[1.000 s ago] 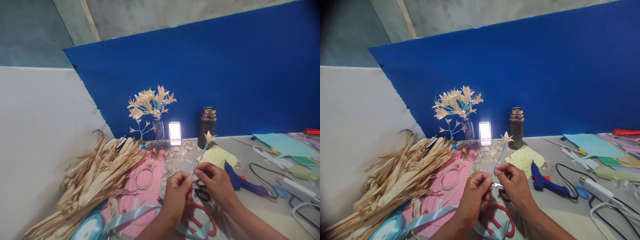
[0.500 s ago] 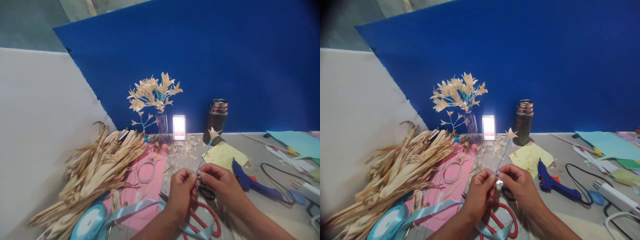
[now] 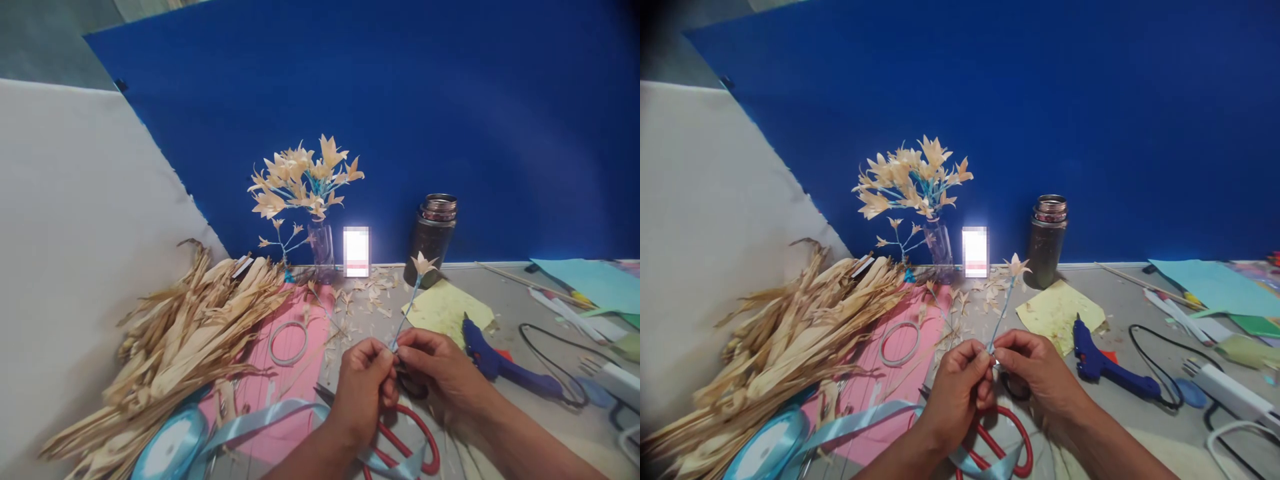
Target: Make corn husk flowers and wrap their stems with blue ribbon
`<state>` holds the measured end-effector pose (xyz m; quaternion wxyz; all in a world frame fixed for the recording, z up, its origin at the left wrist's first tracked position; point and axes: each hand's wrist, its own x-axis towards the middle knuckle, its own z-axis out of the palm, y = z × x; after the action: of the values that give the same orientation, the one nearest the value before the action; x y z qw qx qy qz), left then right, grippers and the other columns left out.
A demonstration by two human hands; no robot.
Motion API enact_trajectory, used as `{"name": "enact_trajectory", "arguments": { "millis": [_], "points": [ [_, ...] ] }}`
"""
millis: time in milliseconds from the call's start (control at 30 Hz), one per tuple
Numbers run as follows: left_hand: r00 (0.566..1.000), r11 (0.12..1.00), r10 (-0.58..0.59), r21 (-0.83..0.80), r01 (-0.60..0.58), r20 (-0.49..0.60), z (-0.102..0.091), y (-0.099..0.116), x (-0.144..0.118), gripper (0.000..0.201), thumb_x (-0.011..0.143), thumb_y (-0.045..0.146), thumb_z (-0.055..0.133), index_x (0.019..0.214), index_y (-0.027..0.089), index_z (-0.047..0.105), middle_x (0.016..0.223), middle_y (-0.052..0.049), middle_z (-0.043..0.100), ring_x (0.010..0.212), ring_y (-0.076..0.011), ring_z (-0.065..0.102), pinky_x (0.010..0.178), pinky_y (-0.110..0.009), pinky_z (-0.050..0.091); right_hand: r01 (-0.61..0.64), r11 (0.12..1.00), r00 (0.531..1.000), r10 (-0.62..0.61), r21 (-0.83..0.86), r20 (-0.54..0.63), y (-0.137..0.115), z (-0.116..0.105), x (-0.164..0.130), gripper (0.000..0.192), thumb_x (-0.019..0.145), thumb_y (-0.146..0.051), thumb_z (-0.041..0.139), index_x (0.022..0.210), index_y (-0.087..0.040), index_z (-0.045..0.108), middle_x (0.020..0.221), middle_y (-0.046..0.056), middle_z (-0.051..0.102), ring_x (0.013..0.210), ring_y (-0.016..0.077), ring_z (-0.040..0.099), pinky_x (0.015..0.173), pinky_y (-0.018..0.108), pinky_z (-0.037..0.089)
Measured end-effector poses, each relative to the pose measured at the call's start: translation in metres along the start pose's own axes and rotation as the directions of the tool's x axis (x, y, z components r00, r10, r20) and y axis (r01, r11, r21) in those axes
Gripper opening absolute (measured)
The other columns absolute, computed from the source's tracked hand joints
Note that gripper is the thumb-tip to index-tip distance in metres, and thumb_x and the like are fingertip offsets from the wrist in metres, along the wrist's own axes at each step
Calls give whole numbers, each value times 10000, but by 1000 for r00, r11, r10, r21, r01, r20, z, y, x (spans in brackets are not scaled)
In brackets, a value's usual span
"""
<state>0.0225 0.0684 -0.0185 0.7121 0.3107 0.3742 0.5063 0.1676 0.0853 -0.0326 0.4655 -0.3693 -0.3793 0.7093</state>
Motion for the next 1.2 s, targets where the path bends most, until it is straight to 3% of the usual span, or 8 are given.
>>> {"name": "enact_trajectory", "arguments": {
  "millis": [233,467,733,933,1200],
  "points": [
    [1000,1000,-15,17,14,22,-1,-2,-2,488,642,529,848,679,164,526,478,71,486,363,-22,344,388,-166,261,-19,1000,1000,19,-7,11,-2,0,2,379,642,-402,904,763,-184,618,527,-47,570,411,68,424,418,201,269],
    [997,995,-63,-72,67,48,1,0,-4,481,609,470,881,701,167,519,508,72,502,380,-13,329,390,-157,228,8,997,1000,-8,-74,11,-1,0,-1,350,718,-416,855,770,-179,602,555,-23,613,452,82,456,448,207,268],
    [997,995,-57,-81,61,47,1,-6,-7,480,615,473,880,689,166,519,508,65,509,378,-19,343,387,-161,235,192,898,972,-231,-396,-53,-16,13,-12,379,726,-493,804,629,-178,617,593,-20,569,525,112,464,498,249,355],
    [997,1000,-25,-9,26,80,0,-12,-9,419,722,497,801,702,155,561,506,47,524,378,-40,396,411,-184,308,259,839,951,-309,-480,-27,-18,18,-16,358,801,-482,717,631,-193,592,613,-13,559,547,124,471,510,258,369],
    [998,998,-36,51,34,45,-4,-16,-12,393,710,479,804,712,137,611,547,20,564,419,-60,450,443,-193,365,292,807,939,-343,-513,-6,-22,18,-18,340,815,-475,697,647,-196,596,644,-3,564,591,141,505,535,259,393]
  ]
}}
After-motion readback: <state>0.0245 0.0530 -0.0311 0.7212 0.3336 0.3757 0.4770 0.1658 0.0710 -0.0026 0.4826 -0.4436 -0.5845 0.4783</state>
